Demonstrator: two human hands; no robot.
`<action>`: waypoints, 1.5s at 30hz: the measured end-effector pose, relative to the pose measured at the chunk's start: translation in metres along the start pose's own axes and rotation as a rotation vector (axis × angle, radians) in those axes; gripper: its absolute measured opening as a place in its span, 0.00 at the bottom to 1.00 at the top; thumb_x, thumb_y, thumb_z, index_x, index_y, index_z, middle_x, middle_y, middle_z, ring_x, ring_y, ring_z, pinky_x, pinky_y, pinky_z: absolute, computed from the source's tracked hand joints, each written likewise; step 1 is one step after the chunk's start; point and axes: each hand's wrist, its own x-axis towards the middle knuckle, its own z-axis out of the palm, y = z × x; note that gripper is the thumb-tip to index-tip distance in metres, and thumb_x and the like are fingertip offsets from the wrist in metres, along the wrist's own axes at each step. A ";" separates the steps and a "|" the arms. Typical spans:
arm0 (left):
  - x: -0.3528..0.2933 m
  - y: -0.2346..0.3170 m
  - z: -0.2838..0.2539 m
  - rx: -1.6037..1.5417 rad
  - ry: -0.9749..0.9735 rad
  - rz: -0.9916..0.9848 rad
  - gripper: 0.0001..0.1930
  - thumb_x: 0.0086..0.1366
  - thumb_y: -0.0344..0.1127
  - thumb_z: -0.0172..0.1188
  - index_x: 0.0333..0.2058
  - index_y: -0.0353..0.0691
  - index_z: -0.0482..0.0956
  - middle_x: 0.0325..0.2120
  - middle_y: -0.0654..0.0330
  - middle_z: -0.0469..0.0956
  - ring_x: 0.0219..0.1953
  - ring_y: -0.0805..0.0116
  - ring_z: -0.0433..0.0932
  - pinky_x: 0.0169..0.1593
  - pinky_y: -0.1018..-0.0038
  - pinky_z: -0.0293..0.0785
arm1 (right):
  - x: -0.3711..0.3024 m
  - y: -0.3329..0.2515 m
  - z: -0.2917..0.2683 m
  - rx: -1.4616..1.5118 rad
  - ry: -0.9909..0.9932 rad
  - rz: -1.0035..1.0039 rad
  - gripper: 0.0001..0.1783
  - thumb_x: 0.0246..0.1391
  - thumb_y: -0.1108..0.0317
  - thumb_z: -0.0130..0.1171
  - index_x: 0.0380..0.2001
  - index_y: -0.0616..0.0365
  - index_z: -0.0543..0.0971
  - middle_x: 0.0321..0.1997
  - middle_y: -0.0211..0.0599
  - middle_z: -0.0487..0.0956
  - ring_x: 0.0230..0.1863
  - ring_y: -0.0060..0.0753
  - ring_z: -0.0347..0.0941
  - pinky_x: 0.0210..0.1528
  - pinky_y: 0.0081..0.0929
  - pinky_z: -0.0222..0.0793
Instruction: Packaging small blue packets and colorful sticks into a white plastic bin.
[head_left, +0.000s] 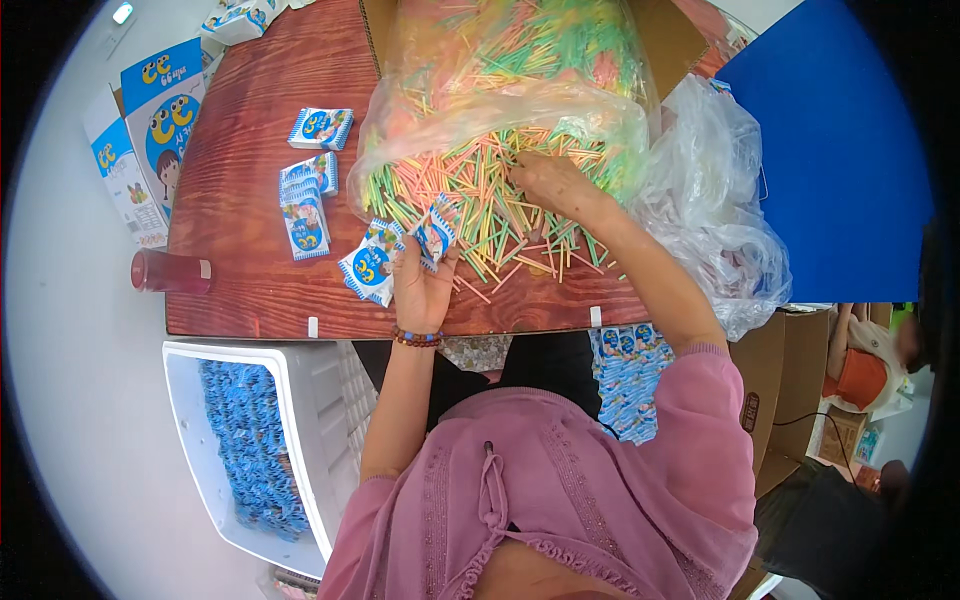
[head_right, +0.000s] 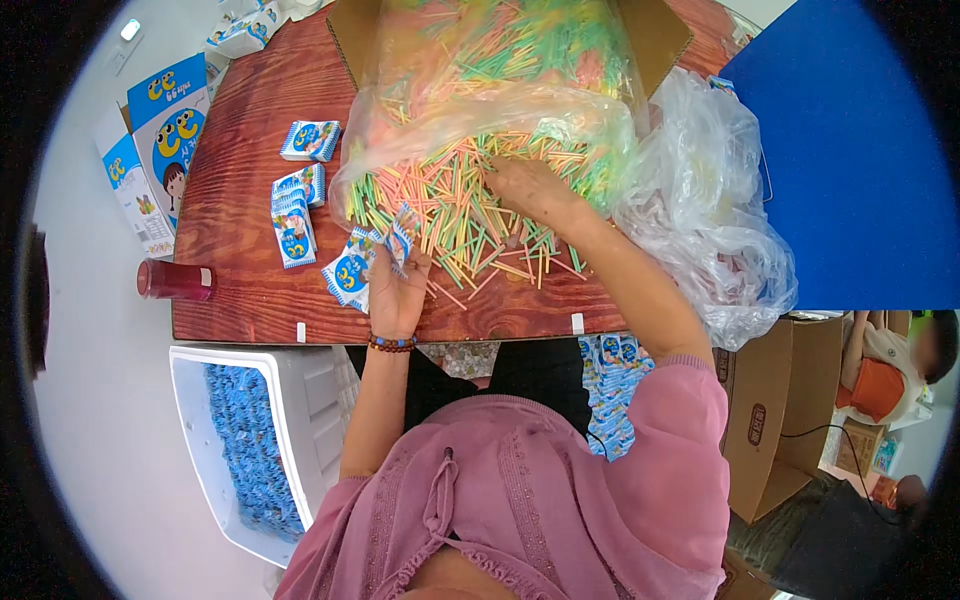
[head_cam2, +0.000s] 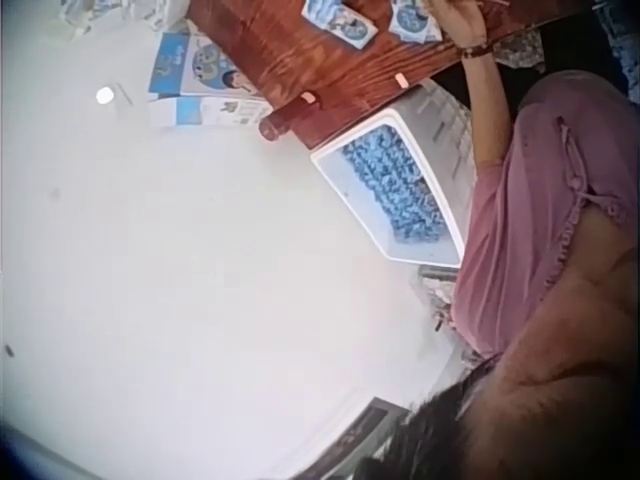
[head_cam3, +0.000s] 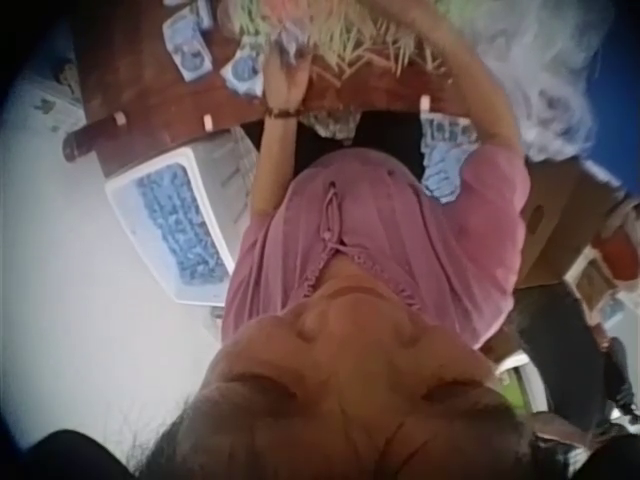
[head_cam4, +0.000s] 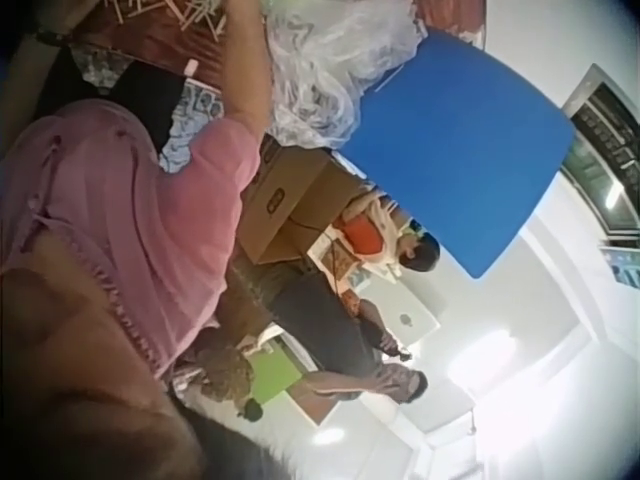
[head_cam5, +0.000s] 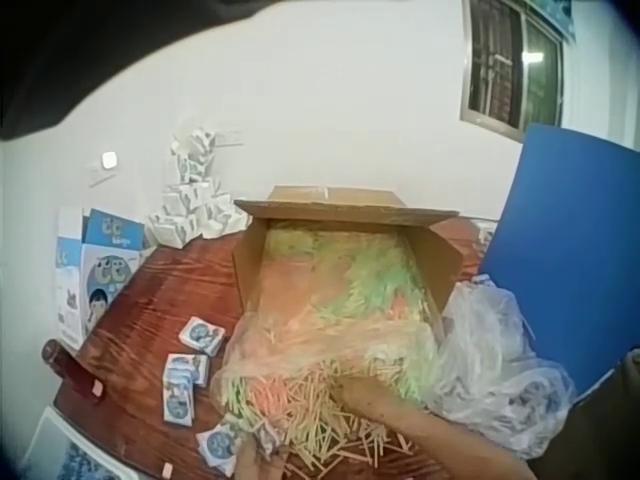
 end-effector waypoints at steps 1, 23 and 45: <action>0.000 0.000 0.000 -0.001 0.000 -0.001 0.14 0.70 0.40 0.51 0.47 0.38 0.74 0.46 0.59 0.77 0.46 0.68 0.77 0.47 0.69 0.75 | 0.000 0.003 -0.001 0.019 -0.018 0.001 0.08 0.46 0.73 0.56 0.33 0.59 0.76 0.36 0.45 0.75 0.38 0.49 0.75 0.37 0.42 0.73; 0.014 -0.009 0.008 0.071 0.020 -0.002 0.13 0.69 0.41 0.52 0.44 0.39 0.76 0.44 0.59 0.79 0.46 0.66 0.77 0.49 0.66 0.75 | -0.007 -0.091 -0.053 1.752 0.640 0.384 0.04 0.54 0.73 0.61 0.28 0.61 0.78 0.23 0.33 0.79 0.22 0.20 0.72 0.25 0.17 0.67; 0.020 -0.002 0.017 0.021 0.010 0.065 0.13 0.68 0.41 0.54 0.45 0.38 0.75 0.43 0.59 0.79 0.46 0.67 0.78 0.50 0.65 0.74 | 0.009 -0.116 -0.067 1.261 0.544 0.168 0.16 0.64 0.62 0.49 0.40 0.63 0.80 0.42 0.39 0.79 0.36 0.19 0.73 0.31 0.17 0.67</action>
